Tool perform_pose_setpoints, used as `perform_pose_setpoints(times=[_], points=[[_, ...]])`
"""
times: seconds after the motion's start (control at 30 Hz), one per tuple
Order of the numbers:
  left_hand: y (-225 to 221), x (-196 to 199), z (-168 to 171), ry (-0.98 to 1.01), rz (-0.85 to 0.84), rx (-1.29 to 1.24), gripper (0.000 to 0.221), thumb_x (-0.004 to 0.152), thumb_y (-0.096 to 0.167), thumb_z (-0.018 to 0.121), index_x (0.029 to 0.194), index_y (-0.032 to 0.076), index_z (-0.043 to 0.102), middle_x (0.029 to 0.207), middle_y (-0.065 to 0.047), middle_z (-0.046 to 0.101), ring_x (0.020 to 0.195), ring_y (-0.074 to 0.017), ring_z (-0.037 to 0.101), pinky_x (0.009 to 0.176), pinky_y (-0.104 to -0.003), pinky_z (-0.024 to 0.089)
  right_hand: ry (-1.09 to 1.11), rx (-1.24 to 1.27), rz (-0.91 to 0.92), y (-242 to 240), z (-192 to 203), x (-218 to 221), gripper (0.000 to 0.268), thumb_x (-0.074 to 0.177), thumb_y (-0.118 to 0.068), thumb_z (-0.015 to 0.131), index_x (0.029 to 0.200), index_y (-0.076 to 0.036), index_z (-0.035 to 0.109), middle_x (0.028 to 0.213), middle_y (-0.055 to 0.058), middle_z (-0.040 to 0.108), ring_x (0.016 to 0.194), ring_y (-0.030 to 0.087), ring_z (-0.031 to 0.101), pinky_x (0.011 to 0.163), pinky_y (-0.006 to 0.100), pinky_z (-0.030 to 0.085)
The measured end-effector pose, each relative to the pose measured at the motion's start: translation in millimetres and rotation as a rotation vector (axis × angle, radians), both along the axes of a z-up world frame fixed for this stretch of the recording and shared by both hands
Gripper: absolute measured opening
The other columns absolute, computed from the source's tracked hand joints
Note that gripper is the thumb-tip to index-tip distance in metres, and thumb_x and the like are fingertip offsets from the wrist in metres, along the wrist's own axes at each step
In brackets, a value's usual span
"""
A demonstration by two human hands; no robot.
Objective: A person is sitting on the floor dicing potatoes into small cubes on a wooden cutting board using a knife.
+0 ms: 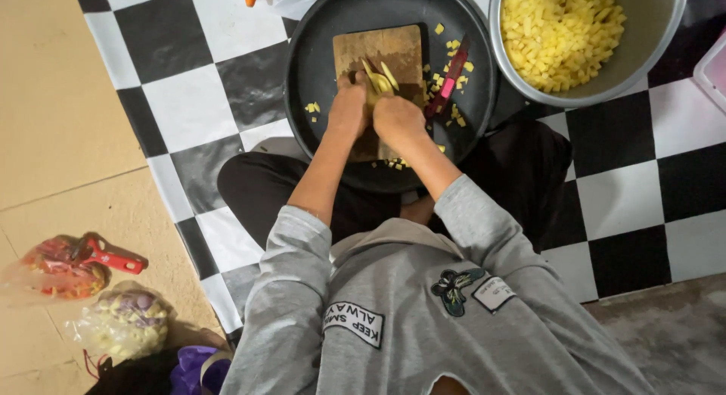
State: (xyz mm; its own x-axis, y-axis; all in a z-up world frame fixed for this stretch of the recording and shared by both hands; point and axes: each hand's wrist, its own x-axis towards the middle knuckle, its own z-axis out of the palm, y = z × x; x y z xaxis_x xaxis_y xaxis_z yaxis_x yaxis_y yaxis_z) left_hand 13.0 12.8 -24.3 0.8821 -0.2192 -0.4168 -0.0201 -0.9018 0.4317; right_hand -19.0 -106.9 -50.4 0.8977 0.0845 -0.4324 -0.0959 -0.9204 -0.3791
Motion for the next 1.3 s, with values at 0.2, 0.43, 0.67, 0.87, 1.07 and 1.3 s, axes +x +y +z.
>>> perform_pose_setpoints(times=[0.2, 0.43, 0.67, 0.87, 1.07, 1.3], points=[[1.8, 0.5, -22.1, 0.043, -0.014, 0.002, 0.089, 0.080, 0.003, 0.084, 0.154, -0.004, 0.034, 0.140, -0.040, 0.037, 0.110, -0.0518, 0.068, 0.093, -0.054, 0.061, 0.008, 0.014, 0.018, -14.2, 30.1, -39.1, 0.030, 0.098, -0.001, 0.041, 0.108, 0.016, 0.065, 0.087, 0.031, 0.071, 0.089, 0.048, 0.072, 0.072, 0.062, 0.059], [5.2, 12.4, -78.0, 0.034, 0.018, -0.015, 0.110, 0.070, 0.026, 0.098, 0.155, 0.000, 0.034, 0.140, -0.035, 0.038, 0.119, -0.0497, 0.065, 0.100, -0.051, 0.060, 0.018, 0.012, -0.007, -24.1, 36.2, -77.2, 0.029, 0.098, -0.004, 0.041, 0.104, 0.012, 0.064, 0.085, 0.029, 0.071, 0.087, 0.046, 0.073, 0.072, 0.062, 0.059], [5.6, 8.4, -57.9, 0.070, 0.029, -0.018, 0.106, 0.073, 0.025, 0.096, 0.155, -0.001, 0.034, 0.143, -0.035, 0.037, 0.123, -0.0511, 0.062, 0.104, -0.051, 0.058, -0.026, 0.006, -0.001, -24.5, 14.7, -100.7, 0.025, 0.102, -0.014, 0.044, 0.103, 0.007, 0.058, 0.082, 0.027, 0.071, 0.086, 0.048, 0.073, 0.074, 0.062, 0.058], [4.2, 6.4, -59.7, 0.057, 0.021, -0.022, 0.107, 0.072, 0.026, 0.097, 0.154, -0.001, 0.034, 0.140, -0.034, 0.039, 0.121, -0.0520, 0.063, 0.102, -0.052, 0.058, -0.071, 0.010, -0.033, -27.7, -1.0, -107.6, 0.024, 0.102, -0.016, 0.045, 0.103, 0.006, 0.055, 0.079, 0.026, 0.071, 0.086, 0.047, 0.074, 0.076, 0.062, 0.058], [5.3, 7.7, -58.9, 0.042, 0.030, -0.028, 0.104, 0.072, 0.022, 0.095, 0.154, -0.002, 0.035, 0.137, -0.035, 0.041, 0.121, -0.0514, 0.063, 0.103, -0.051, 0.058, -0.296, -0.143, 0.041, -22.9, -18.5, -115.4, 0.018, 0.099, -0.017, 0.050, 0.097, 0.000, 0.057, 0.068, 0.017, 0.069, 0.073, 0.039, 0.075, 0.066, 0.053, 0.060], [4.3, 8.2, -61.3, 0.031, 0.032, -0.056, 0.108, 0.069, 0.020, 0.096, 0.155, -0.004, 0.035, 0.139, -0.037, 0.039, 0.122, -0.0518, 0.063, 0.103, -0.052, 0.057, -0.209, 0.061, -0.065, -43.9, -26.3, -105.8, 0.026, 0.100, -0.025, 0.048, 0.097, -0.002, 0.060, 0.078, 0.026, 0.072, 0.086, 0.047, 0.074, 0.076, 0.060, 0.059]])
